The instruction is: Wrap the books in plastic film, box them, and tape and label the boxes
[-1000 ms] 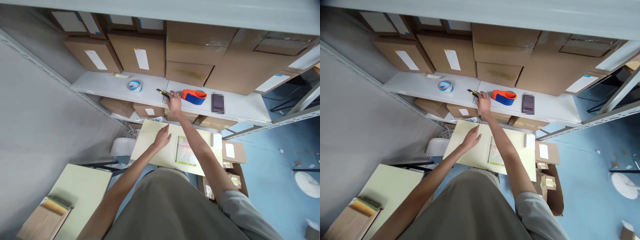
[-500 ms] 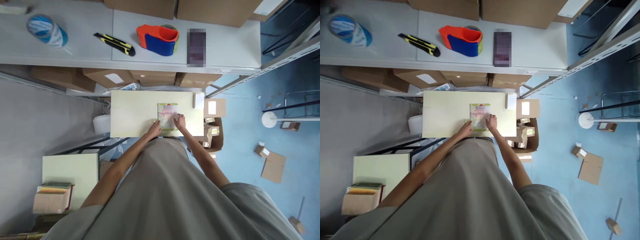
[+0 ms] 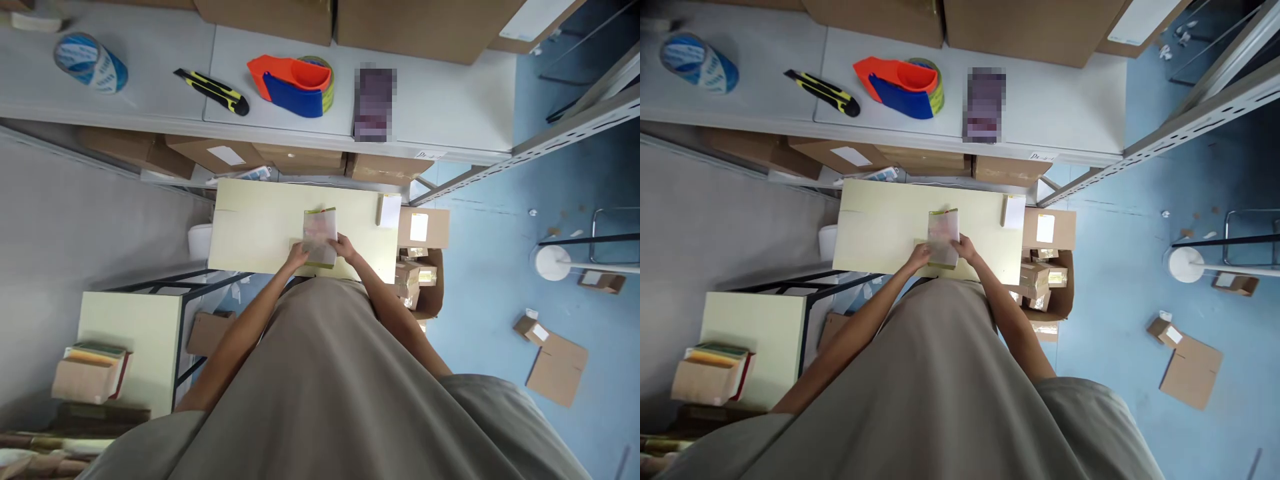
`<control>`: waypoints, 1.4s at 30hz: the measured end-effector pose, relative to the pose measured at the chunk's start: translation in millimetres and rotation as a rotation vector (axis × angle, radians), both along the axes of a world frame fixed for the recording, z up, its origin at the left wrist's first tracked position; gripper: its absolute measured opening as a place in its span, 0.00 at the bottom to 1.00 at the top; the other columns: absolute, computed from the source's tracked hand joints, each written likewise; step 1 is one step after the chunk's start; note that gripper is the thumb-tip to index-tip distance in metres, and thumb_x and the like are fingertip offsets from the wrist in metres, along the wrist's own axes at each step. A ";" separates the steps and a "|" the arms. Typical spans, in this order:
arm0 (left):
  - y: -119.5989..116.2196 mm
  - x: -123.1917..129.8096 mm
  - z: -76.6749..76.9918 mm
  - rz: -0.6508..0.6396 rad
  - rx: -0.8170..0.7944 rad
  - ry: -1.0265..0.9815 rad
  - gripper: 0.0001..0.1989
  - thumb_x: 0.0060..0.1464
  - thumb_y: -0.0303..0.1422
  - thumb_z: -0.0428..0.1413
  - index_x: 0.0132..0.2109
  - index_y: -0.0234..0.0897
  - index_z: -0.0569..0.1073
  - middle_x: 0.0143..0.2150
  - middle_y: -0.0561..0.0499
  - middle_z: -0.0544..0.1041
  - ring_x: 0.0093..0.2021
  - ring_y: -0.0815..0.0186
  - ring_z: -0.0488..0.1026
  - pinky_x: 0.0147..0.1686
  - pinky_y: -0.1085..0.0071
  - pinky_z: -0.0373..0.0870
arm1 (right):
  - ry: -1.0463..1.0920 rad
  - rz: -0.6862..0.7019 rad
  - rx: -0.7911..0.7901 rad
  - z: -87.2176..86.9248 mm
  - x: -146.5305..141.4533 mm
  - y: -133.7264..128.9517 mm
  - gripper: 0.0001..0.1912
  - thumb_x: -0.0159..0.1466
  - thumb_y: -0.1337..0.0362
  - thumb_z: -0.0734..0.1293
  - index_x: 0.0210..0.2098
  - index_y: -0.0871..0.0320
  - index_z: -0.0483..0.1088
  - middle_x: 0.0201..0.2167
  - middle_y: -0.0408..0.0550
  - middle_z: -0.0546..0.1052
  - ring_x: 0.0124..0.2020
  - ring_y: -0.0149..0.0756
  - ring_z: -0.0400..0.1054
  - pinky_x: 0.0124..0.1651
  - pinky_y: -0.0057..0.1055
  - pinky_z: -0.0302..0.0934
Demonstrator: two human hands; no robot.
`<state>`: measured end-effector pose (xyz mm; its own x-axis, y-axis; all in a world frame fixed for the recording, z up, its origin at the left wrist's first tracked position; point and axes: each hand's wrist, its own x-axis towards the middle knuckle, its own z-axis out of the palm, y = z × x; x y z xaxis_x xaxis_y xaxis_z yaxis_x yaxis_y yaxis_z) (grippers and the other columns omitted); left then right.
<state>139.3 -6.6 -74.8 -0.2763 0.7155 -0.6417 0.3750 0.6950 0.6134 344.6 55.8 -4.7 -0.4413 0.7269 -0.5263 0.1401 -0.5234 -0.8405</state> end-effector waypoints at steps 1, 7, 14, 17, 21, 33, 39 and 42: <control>0.4 -0.4 3.6 0.055 0.009 -0.025 0.25 0.54 0.38 0.66 0.56 0.30 0.76 0.65 0.28 0.75 0.65 0.44 0.74 0.63 0.55 0.70 | 0.003 -0.004 -0.002 1.3 0.8 2.1 0.20 0.73 0.52 0.72 0.54 0.62 0.75 0.49 0.49 0.81 0.48 0.43 0.76 0.51 0.42 0.74; 0.3 -10.5 53.3 0.283 0.185 -0.342 0.37 0.55 0.59 0.65 0.58 0.34 0.77 0.59 0.34 0.81 0.62 0.47 0.77 0.59 0.57 0.73 | 0.105 -0.035 -0.003 21.0 28.4 13.8 0.23 0.60 0.45 0.78 0.41 0.57 0.76 0.34 0.44 0.82 0.37 0.40 0.74 0.40 0.34 0.69; -2.6 -4.5 138.1 0.263 0.321 -0.573 0.30 0.48 0.59 0.71 0.42 0.35 0.82 0.34 0.47 0.82 0.46 0.52 0.81 0.46 0.62 0.77 | 0.285 -0.079 0.033 61.1 64.9 20.3 0.26 0.58 0.43 0.80 0.47 0.54 0.79 0.42 0.48 0.85 0.41 0.44 0.78 0.45 0.38 0.73; -0.6 5.8 151.7 0.228 0.403 -0.459 0.28 0.52 0.59 0.68 0.41 0.36 0.82 0.33 0.49 0.80 0.43 0.57 0.79 0.43 0.65 0.76 | 0.255 -0.111 0.084 65.6 65.6 18.9 0.27 0.57 0.42 0.80 0.47 0.54 0.80 0.43 0.48 0.85 0.41 0.45 0.78 0.45 0.39 0.74; -2.1 13.4 158.2 0.223 0.458 -0.298 0.26 0.56 0.58 0.65 0.35 0.37 0.79 0.29 0.51 0.75 0.37 0.61 0.74 0.37 0.68 0.71 | 0.181 -0.138 0.138 60.8 63.3 17.7 0.31 0.59 0.39 0.78 0.51 0.55 0.79 0.48 0.51 0.86 0.48 0.50 0.79 0.49 0.43 0.75; -26.7 56.2 173.4 -0.138 0.355 0.399 0.16 0.70 0.42 0.54 0.52 0.39 0.83 0.33 0.44 0.83 0.36 0.57 0.80 0.38 0.66 0.70 | 0.030 -0.050 0.203 71.1 -27.4 -33.3 0.50 0.60 0.33 0.74 0.70 0.56 0.65 0.56 0.56 0.80 0.56 0.52 0.76 0.56 0.44 0.73; -56.4 57.9 175.1 -0.155 0.428 -0.047 0.31 0.62 0.41 0.64 0.71 0.46 0.73 0.67 0.43 0.77 0.65 0.48 0.76 0.62 0.56 0.75 | -0.030 -0.192 0.266 66.1 -41.3 -34.4 0.27 0.70 0.36 0.65 0.41 0.55 0.73 0.34 0.48 0.77 0.40 0.43 0.72 0.45 0.38 0.69; -57.8 8.9 162.2 0.115 0.474 -0.197 0.29 0.64 0.46 0.63 0.69 0.44 0.75 0.69 0.42 0.75 0.68 0.46 0.73 0.63 0.56 0.75 | 0.026 -0.166 0.225 61.1 -43.2 -23.8 0.26 0.69 0.36 0.67 0.38 0.53 0.72 0.34 0.48 0.78 0.43 0.46 0.72 0.46 0.39 0.69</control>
